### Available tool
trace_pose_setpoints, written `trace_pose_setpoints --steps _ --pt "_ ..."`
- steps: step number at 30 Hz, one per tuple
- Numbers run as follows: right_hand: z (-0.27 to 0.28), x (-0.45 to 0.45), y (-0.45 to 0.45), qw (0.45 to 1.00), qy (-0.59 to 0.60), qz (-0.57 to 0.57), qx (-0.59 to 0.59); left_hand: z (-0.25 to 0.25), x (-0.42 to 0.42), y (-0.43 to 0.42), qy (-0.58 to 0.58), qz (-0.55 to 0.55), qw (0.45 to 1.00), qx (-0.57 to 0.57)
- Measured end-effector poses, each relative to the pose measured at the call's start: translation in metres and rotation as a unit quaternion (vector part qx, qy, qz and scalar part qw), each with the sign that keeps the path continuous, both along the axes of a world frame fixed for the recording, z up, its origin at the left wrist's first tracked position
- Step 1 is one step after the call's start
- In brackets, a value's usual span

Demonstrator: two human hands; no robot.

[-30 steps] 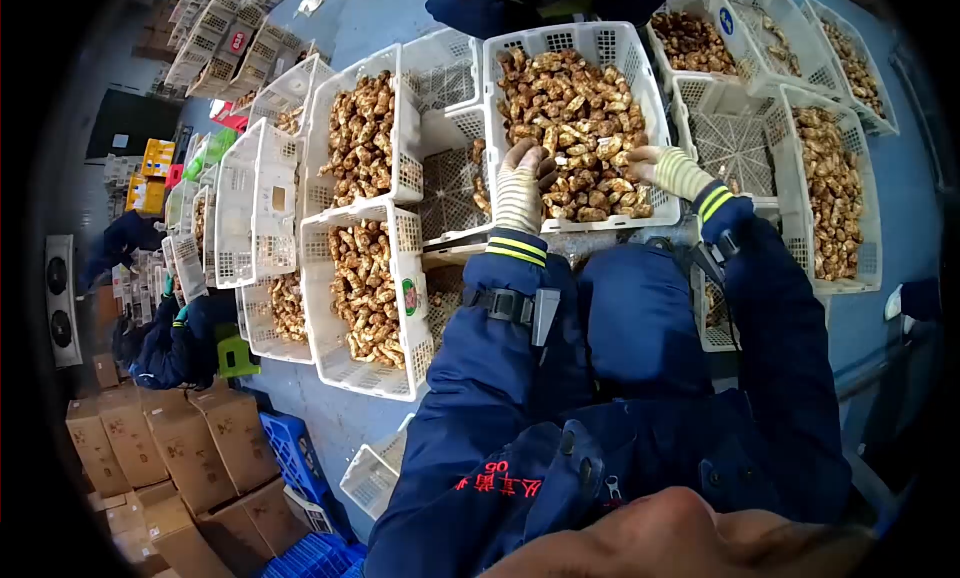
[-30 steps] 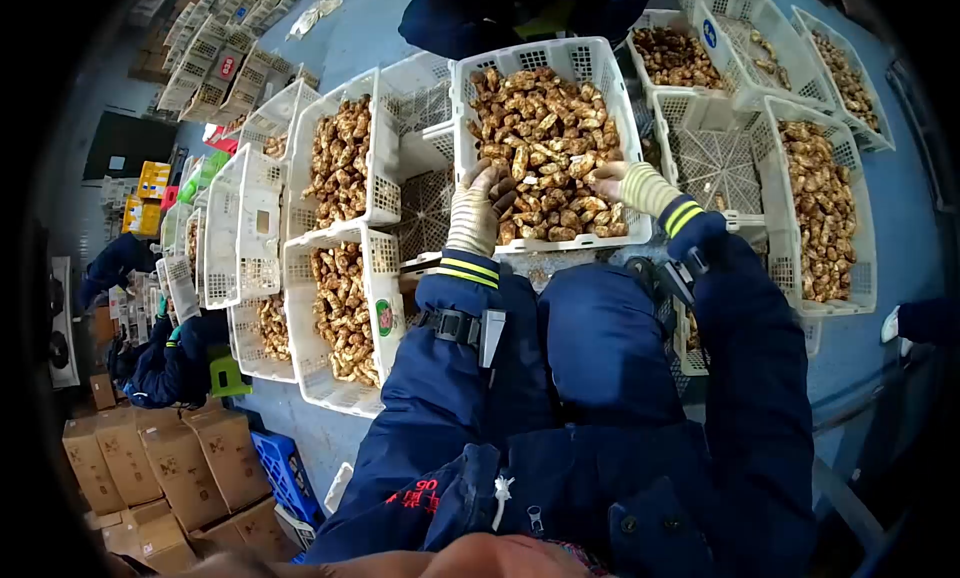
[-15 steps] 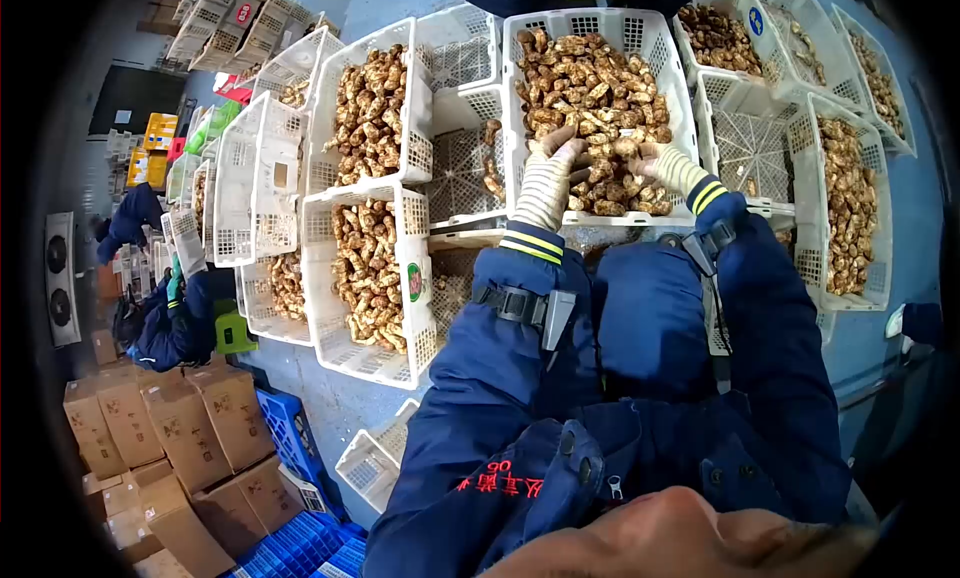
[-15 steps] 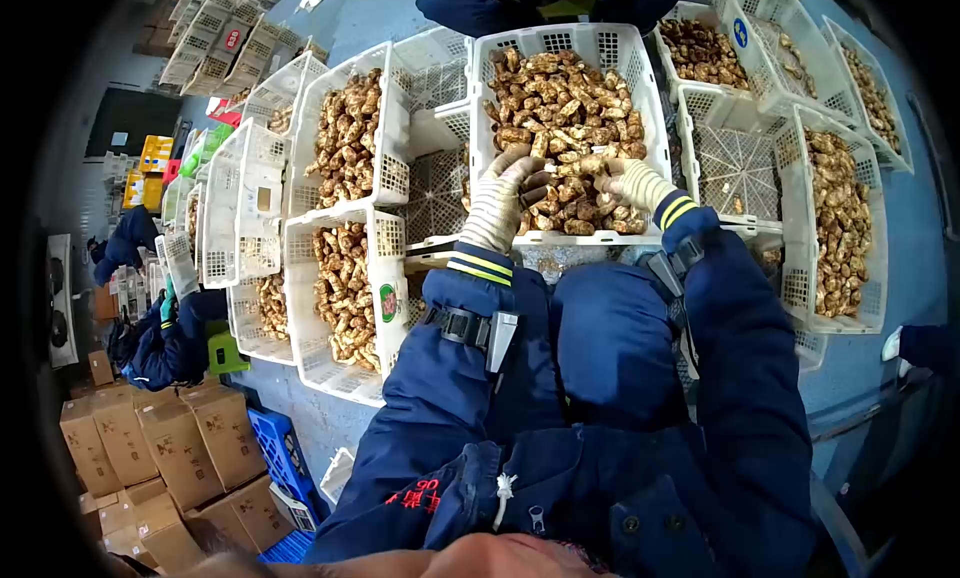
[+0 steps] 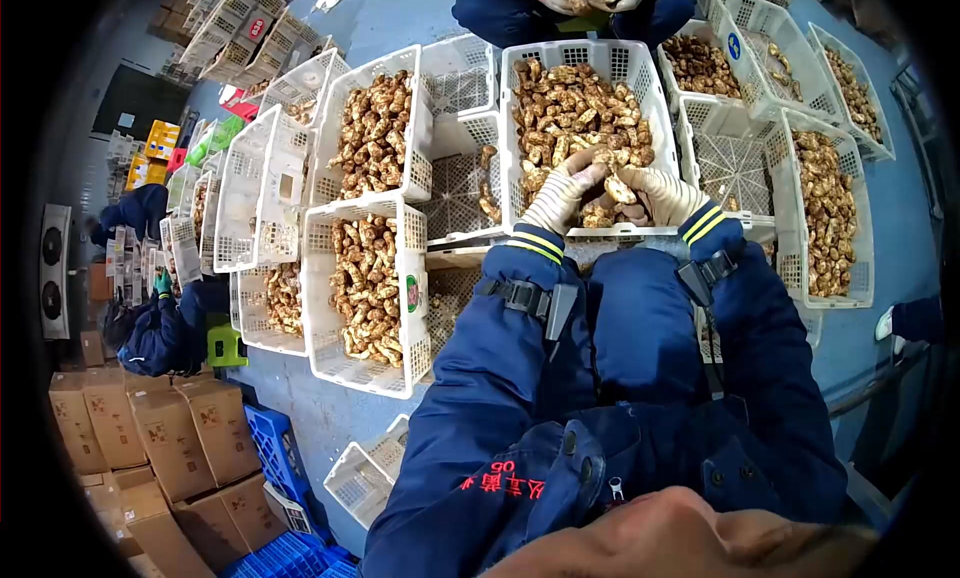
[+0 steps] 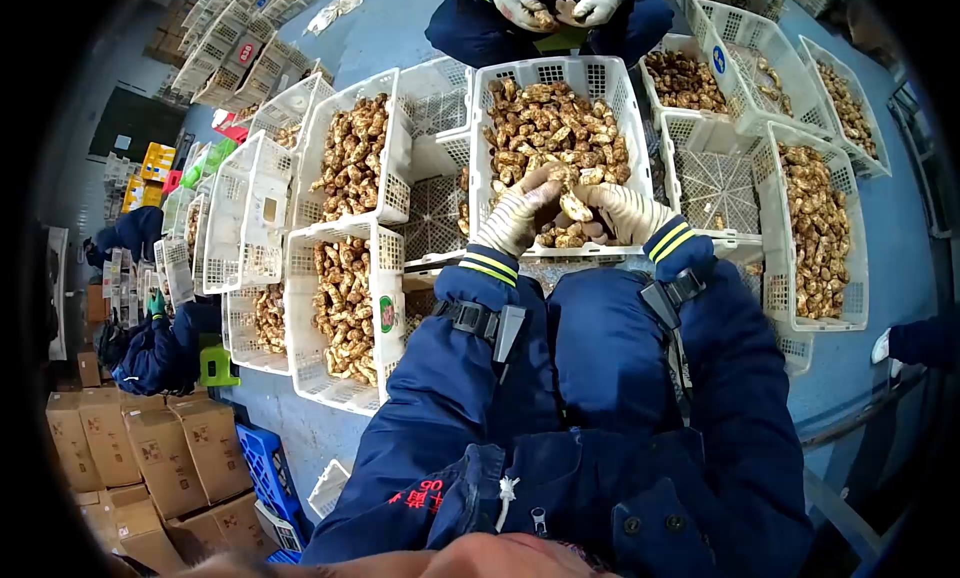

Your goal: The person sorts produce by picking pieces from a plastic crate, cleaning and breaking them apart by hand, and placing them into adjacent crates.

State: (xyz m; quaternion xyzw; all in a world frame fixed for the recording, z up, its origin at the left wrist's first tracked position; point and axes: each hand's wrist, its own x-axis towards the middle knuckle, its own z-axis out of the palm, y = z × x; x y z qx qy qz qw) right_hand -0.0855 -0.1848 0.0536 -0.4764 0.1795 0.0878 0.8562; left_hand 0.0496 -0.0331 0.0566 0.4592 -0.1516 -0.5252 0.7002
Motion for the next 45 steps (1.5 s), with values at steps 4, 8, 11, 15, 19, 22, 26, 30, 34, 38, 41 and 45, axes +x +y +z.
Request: trace_pose_setpoints --steps 4,8,11,15,19,22,26,30,34,38,41,45 --pt "-0.094 0.034 -0.057 0.859 0.021 0.124 -0.496 -0.01 0.011 0.0 0.088 0.113 0.988 -0.062" --pt "-0.082 0.037 -0.045 0.4 0.089 0.418 -0.811 0.011 0.008 0.006 0.163 0.163 0.973 -0.025" --pt "-0.111 0.044 -0.04 0.365 0.109 0.455 -0.805 -0.001 0.013 0.007 0.131 0.151 0.98 0.012" --pt "-0.141 0.038 -0.038 0.325 0.141 0.497 -0.792 -0.015 0.02 0.001 0.166 0.169 0.971 0.013" --pt "-0.178 0.04 -0.046 0.308 0.132 0.465 -0.819 -0.028 0.024 0.002 0.161 0.203 0.964 0.065" --pt "-0.208 0.036 -0.057 0.302 0.121 0.425 -0.845 -0.02 0.023 0.005 0.13 0.206 0.967 0.074" --pt "-0.243 0.032 -0.07 0.296 0.119 0.38 -0.868 -0.022 0.024 0.006 0.105 0.207 0.97 0.068" --pt "-0.213 0.041 -0.067 0.294 0.124 0.389 -0.864 -0.028 0.024 0.006 0.076 0.242 0.964 0.08" --pt "-0.118 0.037 -0.056 0.297 0.148 0.415 -0.847 -0.025 0.026 0.008 0.076 0.244 0.962 0.1" --pt "-0.025 0.025 -0.052 0.519 0.033 0.15 -0.841 -0.022 0.021 0.006 0.056 0.228 0.972 0.015" --pt "0.007 0.021 -0.037 0.566 -0.028 0.043 -0.823 -0.012 0.015 0.008 0.091 0.127 0.987 0.034" --pt "0.027 0.02 -0.004 0.618 -0.097 -0.059 -0.778 -0.001 0.006 0.012 0.128 0.063 0.99 -0.002"
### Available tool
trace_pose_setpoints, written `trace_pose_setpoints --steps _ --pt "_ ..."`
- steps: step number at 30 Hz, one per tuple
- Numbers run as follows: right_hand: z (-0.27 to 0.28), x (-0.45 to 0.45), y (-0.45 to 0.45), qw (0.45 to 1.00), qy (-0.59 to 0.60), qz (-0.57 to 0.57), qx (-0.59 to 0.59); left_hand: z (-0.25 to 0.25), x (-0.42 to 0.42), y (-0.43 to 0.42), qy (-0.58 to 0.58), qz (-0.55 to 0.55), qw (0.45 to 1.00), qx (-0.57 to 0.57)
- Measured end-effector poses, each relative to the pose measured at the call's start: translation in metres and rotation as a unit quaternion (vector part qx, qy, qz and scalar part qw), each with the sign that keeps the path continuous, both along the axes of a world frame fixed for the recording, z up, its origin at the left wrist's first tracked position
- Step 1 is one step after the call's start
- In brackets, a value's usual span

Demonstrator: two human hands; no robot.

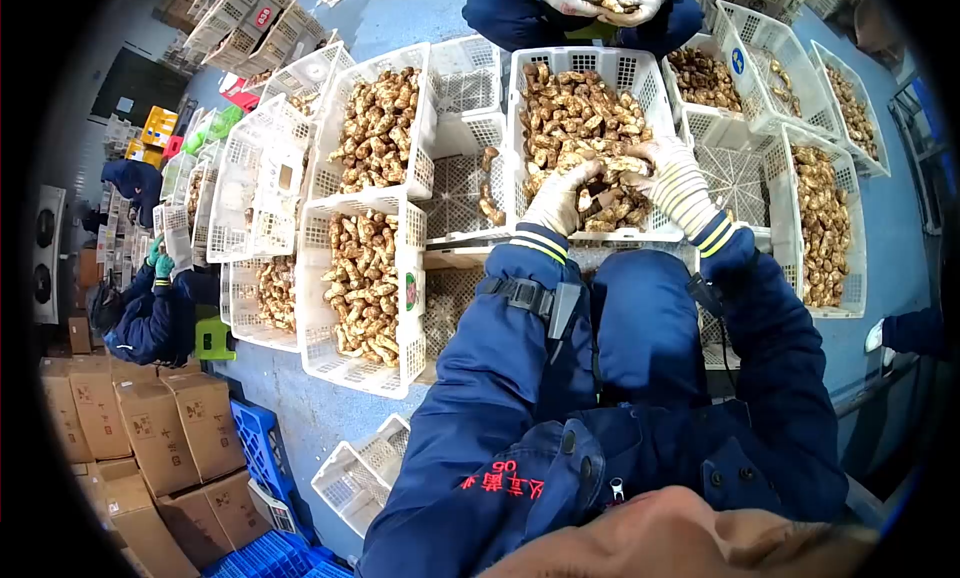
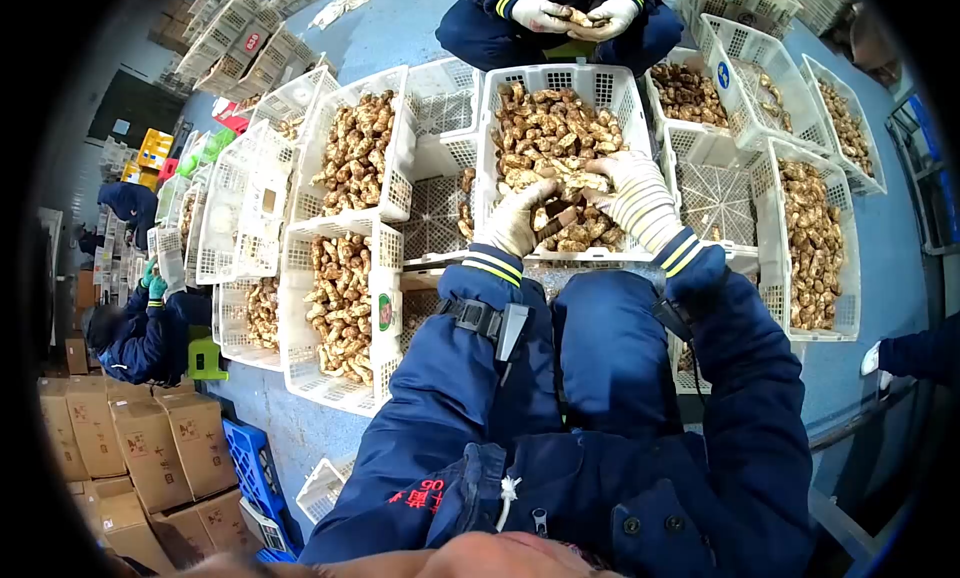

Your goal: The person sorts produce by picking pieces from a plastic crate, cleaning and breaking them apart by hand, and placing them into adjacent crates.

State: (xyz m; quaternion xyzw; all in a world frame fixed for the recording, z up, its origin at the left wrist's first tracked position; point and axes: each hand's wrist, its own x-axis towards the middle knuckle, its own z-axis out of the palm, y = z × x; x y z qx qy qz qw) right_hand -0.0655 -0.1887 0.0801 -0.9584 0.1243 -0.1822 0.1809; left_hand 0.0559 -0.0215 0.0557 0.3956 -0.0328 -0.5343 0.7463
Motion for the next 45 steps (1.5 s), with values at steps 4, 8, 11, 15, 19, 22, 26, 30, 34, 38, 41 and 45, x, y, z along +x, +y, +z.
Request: trace_pose_setpoints --steps 4,8,11,15,19,22,26,30,34,38,41,45 --pt "0.002 -0.004 0.013 0.996 -0.016 0.017 0.088 -0.012 0.008 0.0 0.019 0.005 1.0 0.024" --pt "0.006 -0.004 0.021 0.989 0.057 0.001 0.138 -0.008 0.0 -0.002 -0.04 0.06 0.997 -0.011" --pt "-0.001 0.0 0.018 0.994 0.08 -0.022 0.064 -0.006 0.001 -0.001 -0.02 0.051 0.998 -0.025" --pt "0.0 0.005 0.026 0.999 0.029 0.002 0.03 -0.003 0.001 0.003 0.05 0.041 0.997 -0.034" --pt "0.014 0.002 0.031 0.996 0.004 0.013 0.093 -0.009 0.009 0.005 0.053 0.014 0.997 -0.057" --pt "-0.006 0.007 0.026 0.961 -0.01 0.044 0.271 -0.009 0.01 0.006 0.009 0.034 0.994 -0.106" --pt "-0.002 0.009 0.031 0.979 -0.001 0.028 0.203 0.005 0.006 0.009 0.008 0.076 0.99 -0.116" --pt "0.035 0.021 0.055 0.994 -0.016 -0.007 0.108 0.009 0.01 0.011 0.081 0.086 0.979 -0.165" --pt "0.029 0.04 0.063 0.997 -0.028 -0.039 0.059 0.015 0.01 0.013 0.114 0.107 0.972 -0.178" --pt "0.0 0.037 0.07 0.988 -0.108 0.003 0.109 0.022 0.013 0.019 0.158 0.139 0.965 -0.157" --pt "0.005 0.028 0.076 0.942 -0.115 -0.003 0.315 0.032 0.011 0.024 0.156 0.143 0.967 -0.144" --pt "0.008 0.028 0.079 0.922 -0.134 0.035 0.361 0.02 0.016 0.023 0.146 0.126 0.962 -0.192"
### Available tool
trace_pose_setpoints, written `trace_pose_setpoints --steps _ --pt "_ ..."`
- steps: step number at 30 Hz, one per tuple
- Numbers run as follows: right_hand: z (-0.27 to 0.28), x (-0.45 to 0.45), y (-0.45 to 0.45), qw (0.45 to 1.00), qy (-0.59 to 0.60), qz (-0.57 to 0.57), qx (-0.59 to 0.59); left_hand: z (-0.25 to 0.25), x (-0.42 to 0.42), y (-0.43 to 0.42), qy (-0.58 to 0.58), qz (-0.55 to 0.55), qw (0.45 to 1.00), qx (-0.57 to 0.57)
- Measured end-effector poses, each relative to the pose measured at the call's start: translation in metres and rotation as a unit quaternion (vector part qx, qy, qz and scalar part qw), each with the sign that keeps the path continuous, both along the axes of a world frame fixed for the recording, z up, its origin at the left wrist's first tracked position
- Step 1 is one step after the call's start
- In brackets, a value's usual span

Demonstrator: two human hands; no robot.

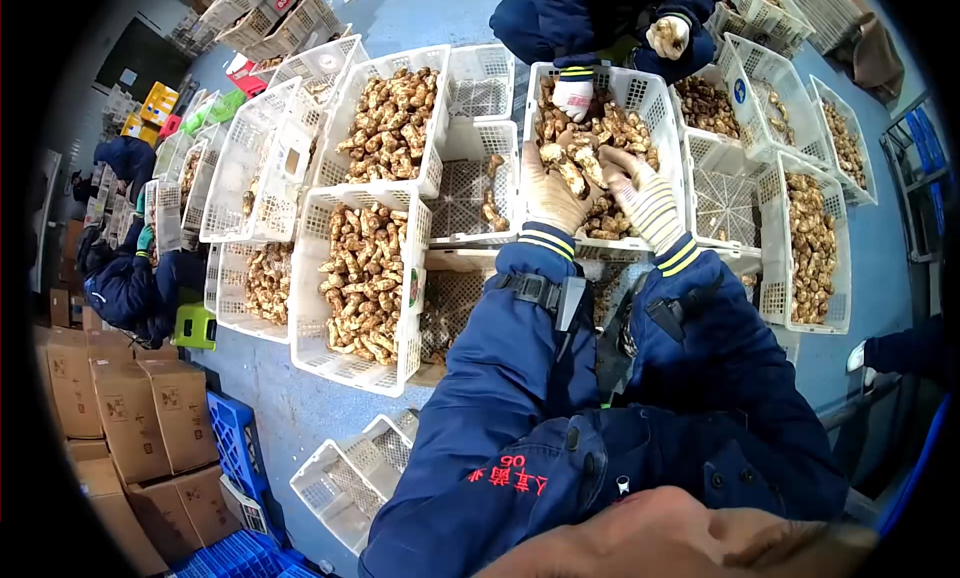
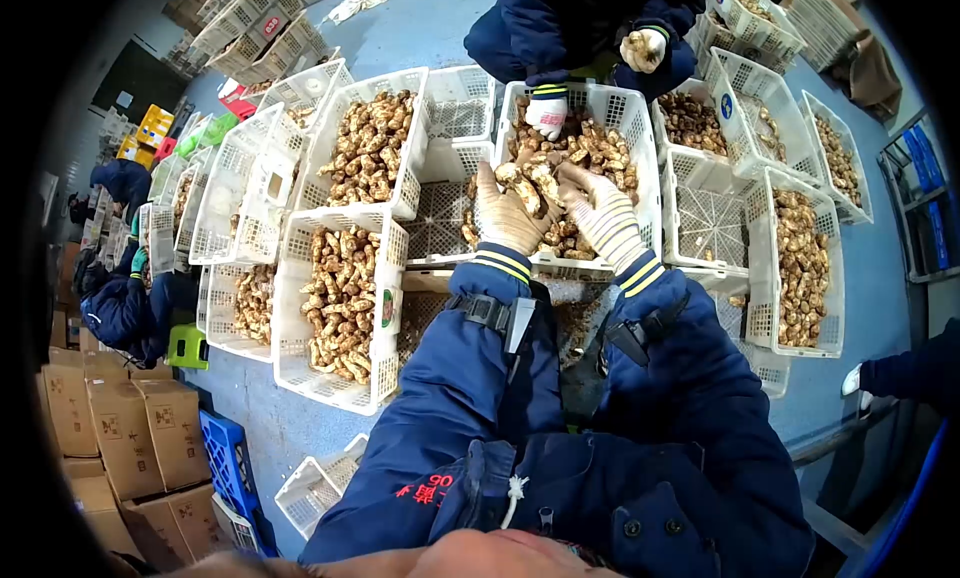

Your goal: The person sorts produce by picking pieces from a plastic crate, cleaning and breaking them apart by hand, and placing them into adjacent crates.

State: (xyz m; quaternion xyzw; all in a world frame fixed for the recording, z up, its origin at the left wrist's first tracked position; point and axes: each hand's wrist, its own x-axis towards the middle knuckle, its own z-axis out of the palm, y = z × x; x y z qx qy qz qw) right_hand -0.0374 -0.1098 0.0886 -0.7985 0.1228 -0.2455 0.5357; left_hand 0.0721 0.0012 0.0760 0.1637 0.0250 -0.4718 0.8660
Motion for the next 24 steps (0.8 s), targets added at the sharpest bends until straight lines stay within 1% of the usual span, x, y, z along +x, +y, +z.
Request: trace_pose_setpoints --steps 1,2,4,5,6,7,8,9,10,12,13,14,15,16,17,19,20,21,22,23,24 --pt "-0.006 0.003 -0.008 0.993 0.034 0.011 -0.111 -0.002 0.0 -0.001 -0.011 -0.002 1.0 -0.02" --pt "-0.009 0.003 -0.01 0.96 0.036 -0.007 -0.276 -0.005 0.002 -0.002 -0.021 0.014 0.999 0.031" --pt "-0.018 0.01 -0.012 0.947 0.068 -0.014 -0.315 0.0 0.001 0.001 -0.011 0.004 0.997 0.07" --pt "-0.021 0.01 -0.015 0.955 0.07 -0.027 -0.285 -0.006 0.002 -0.001 -0.008 -0.009 0.998 0.066" --pt "-0.01 0.012 -0.015 0.955 0.154 -0.034 -0.252 -0.007 0.004 -0.002 -0.004 -0.021 0.998 0.062" --pt "-0.022 0.01 -0.019 0.974 0.118 -0.042 -0.19 -0.008 0.006 -0.002 -0.002 -0.032 0.998 0.058" --pt "-0.031 0.009 -0.023 0.987 0.082 -0.05 -0.127 -0.01 0.004 -0.001 -0.018 -0.024 0.996 0.089" --pt "-0.027 0.01 -0.02 0.996 0.075 -0.039 0.003 -0.014 0.005 -0.002 -0.018 -0.023 0.998 0.06" --pt "-0.023 0.007 -0.024 0.995 0.092 -0.024 0.04 -0.018 0.006 -0.003 -0.016 -0.023 0.999 0.031" --pt "-0.032 0.008 -0.031 0.993 0.074 -0.018 0.085 -0.022 0.006 -0.011 0.015 0.027 0.999 0.043" --pt "-0.037 0.012 -0.033 0.991 0.08 -0.033 0.102 -0.021 0.006 -0.013 0.03 0.053 0.997 0.048" --pt "-0.042 0.015 -0.035 0.988 0.087 -0.048 0.119 -0.021 0.006 -0.011 0.04 0.049 0.996 0.06" --pt "-0.046 0.019 -0.036 0.988 0.078 -0.05 0.124 -0.028 0.009 -0.009 0.047 0.036 0.997 0.045" --pt "-0.049 0.024 -0.038 0.988 0.113 -0.069 0.076 -0.034 0.012 -0.006 0.055 0.024 0.998 0.031" --pt "-0.053 0.03 -0.038 0.987 0.135 -0.069 0.05 -0.039 0.016 -0.005 0.068 0.031 0.996 0.04" --pt "-0.071 0.046 -0.039 0.982 0.177 -0.071 -0.015 -0.028 0.016 0.005 0.069 0.059 0.991 0.095" --pt "-0.084 0.054 -0.037 0.98 0.192 -0.056 -0.005 -0.021 0.016 0.011 0.069 0.073 0.988 0.121" --pt "-0.06 0.058 -0.024 0.967 0.252 -0.002 0.048 -0.021 0.017 0.023 0.032 0.101 0.983 0.149" --pt "-0.036 0.059 -0.012 0.944 0.309 0.051 0.1 -0.032 0.027 0.034 0.102 0.104 0.983 0.115" --pt "-0.098 0.079 -0.027 0.945 0.276 0.092 -0.147 -0.044 0.035 0.048 0.087 0.113 0.987 0.079" --pt "-0.074 0.082 -0.012 0.917 0.35 0.168 -0.089 -0.048 0.038 0.066 0.073 0.122 0.989 0.045"
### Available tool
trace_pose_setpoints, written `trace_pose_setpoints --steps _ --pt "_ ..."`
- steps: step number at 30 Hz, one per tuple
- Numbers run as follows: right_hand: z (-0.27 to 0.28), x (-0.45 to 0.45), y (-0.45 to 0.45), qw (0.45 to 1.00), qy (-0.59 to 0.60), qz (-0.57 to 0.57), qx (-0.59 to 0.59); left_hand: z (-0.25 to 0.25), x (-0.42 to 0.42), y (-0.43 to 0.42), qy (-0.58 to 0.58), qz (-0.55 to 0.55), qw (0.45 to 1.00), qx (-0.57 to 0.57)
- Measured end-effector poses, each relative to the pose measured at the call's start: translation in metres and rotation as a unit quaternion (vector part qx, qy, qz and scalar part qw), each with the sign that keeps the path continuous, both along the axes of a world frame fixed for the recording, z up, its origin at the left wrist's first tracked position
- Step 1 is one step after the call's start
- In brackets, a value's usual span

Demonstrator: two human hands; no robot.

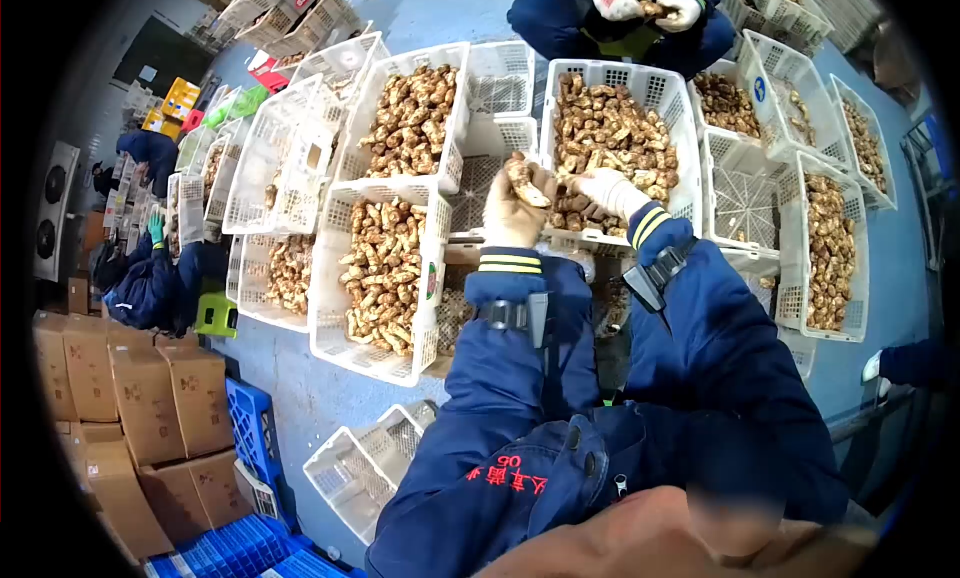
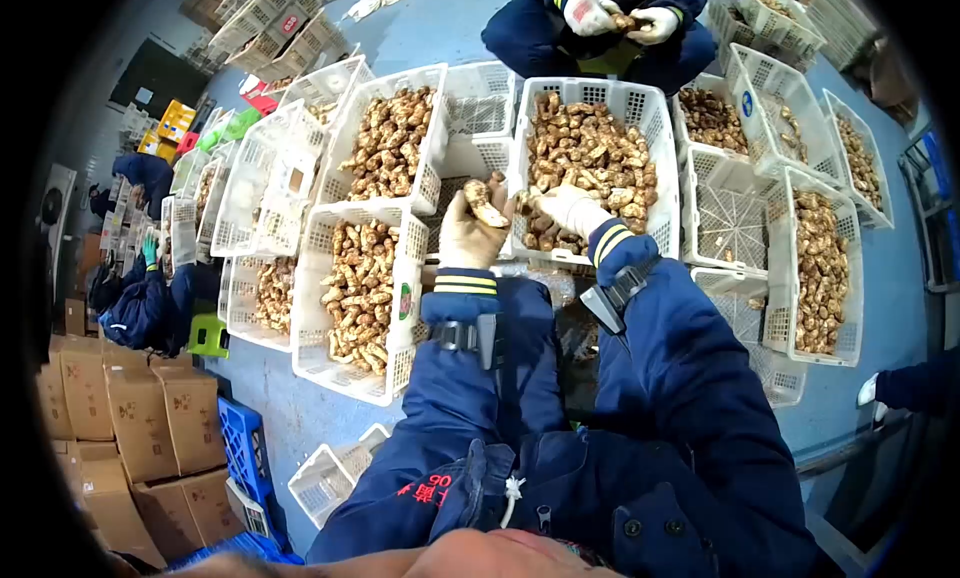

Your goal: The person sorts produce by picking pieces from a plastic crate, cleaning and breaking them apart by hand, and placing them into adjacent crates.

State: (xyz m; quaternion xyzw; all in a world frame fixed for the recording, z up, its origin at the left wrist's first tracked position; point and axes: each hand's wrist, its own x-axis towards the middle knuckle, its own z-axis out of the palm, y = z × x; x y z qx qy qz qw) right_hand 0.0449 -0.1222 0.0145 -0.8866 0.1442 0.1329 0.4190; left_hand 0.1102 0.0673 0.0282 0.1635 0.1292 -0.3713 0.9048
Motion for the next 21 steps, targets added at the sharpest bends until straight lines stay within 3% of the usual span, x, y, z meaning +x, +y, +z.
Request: trace_pose_setpoints --steps 1,4,6,8,9,11,12,14,16,21 --pt "-0.008 0.004 0.007 1.0 -0.007 0.017 0.012 -0.002 0.0 0.021 -0.022 0.007 1.0 -0.021" --pt "-0.008 0.017 0.035 0.97 0.004 -0.031 0.24 0.0 -0.003 0.07 -0.048 0.058 0.996 -0.048" --pt "0.0 0.019 0.05 0.95 -0.057 -0.07 0.298 -0.02 -0.001 0.093 0.015 0.136 0.987 0.082" --pt "-0.021 0.03 0.046 0.994 -0.107 0.01 0.031 -0.03 -0.005 0.114 0.03 0.16 0.983 0.08" --pt "-0.037 0.027 0.036 0.972 -0.197 0.099 -0.087 -0.037 -0.008 0.122 0.019 0.169 0.984 0.059" --pt "-0.04 0.027 0.03 0.986 -0.15 0.074 0.027 -0.058 -0.004 0.138 0.047 0.188 0.981 0.024" --pt "-0.028 0.026 0.03 0.968 0.007 -0.044 0.245 -0.053 -0.006 0.138 0.069 0.192 0.979 0.029" --pt "-0.042 0.021 0.014 0.946 -0.022 -0.085 0.313 -0.044 -0.008 0.138 0.081 0.209 0.973 0.054" --pt "-0.035 0.02 0.004 0.987 -0.05 -0.018 0.155 -0.054 -0.004 0.142 0.099 0.214 0.972 0.014" --pt "-0.025 -0.005 -0.016 0.96 0.038 -0.091 0.263 -0.068 -0.006 0.14 0.03 0.193 0.981 0.002"
